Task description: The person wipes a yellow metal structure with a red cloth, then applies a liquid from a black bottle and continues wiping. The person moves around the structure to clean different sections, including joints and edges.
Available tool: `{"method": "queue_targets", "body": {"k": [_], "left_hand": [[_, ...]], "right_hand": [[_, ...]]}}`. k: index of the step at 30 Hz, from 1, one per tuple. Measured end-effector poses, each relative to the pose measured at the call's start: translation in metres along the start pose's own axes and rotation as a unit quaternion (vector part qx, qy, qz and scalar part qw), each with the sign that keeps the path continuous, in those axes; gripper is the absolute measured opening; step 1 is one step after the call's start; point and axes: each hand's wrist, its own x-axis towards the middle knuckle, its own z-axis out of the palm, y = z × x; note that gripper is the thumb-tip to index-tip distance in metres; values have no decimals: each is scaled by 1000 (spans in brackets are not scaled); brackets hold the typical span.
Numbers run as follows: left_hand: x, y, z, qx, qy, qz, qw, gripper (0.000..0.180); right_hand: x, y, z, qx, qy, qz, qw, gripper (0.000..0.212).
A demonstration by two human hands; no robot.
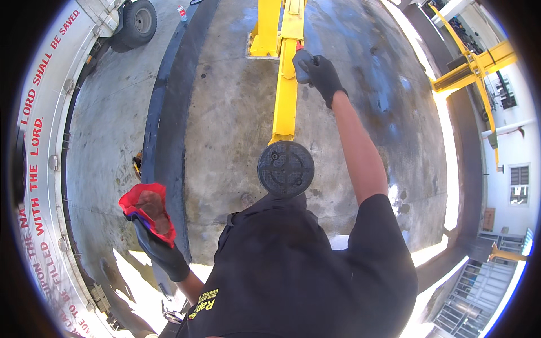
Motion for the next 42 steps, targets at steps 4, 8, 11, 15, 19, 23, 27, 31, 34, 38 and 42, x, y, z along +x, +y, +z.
{"method": "queue_targets", "body": {"k": [4, 8, 11, 15, 19, 23, 27, 31, 34, 38, 42], "left_hand": [[28, -29, 0, 25, -3, 4, 1000, 60], [40, -46, 14, 31, 14, -18, 999, 60], [43, -35, 18, 1, 29, -35, 999, 59], [41, -28, 31, -9, 8, -66, 998, 59], [41, -29, 45, -26, -25, -75, 997, 64], [59, -23, 54, -8, -23, -62, 998, 62], [67, -31, 66, -22, -12, -21, 999, 63], [70, -21, 72, -28, -22, 7, 999, 61], [61, -6, 71, -22, -47, 28, 998, 55], [53, 14, 80, -145, -99, 3, 984, 48], [39, 25, 82, -144, -105, 55, 982, 49]], "right_hand": [[51, -7, 24, -51, -23, 46, 997, 44], [90, -7, 35, -50, -46, 88, 994, 44], [101, -15, 41, -23, -65, 104, 992, 41], [106, -26, 39, -23, -82, 139, 987, 37], [120, -33, 44, -6, -57, 112, 992, 31], [144, -20, 38, 11, -85, 119, 989, 25], [175, 2, 28, -40, -62, 104, 992, 22], [199, 18, 26, -32, -113, -2, 993, 16], [204, 6, 41, 116, -186, 143, 965, 14], [233, 40, 21, 171, -288, 138, 932, 24], [221, 31, -20, 83, -244, 74, 963, 24]]}}
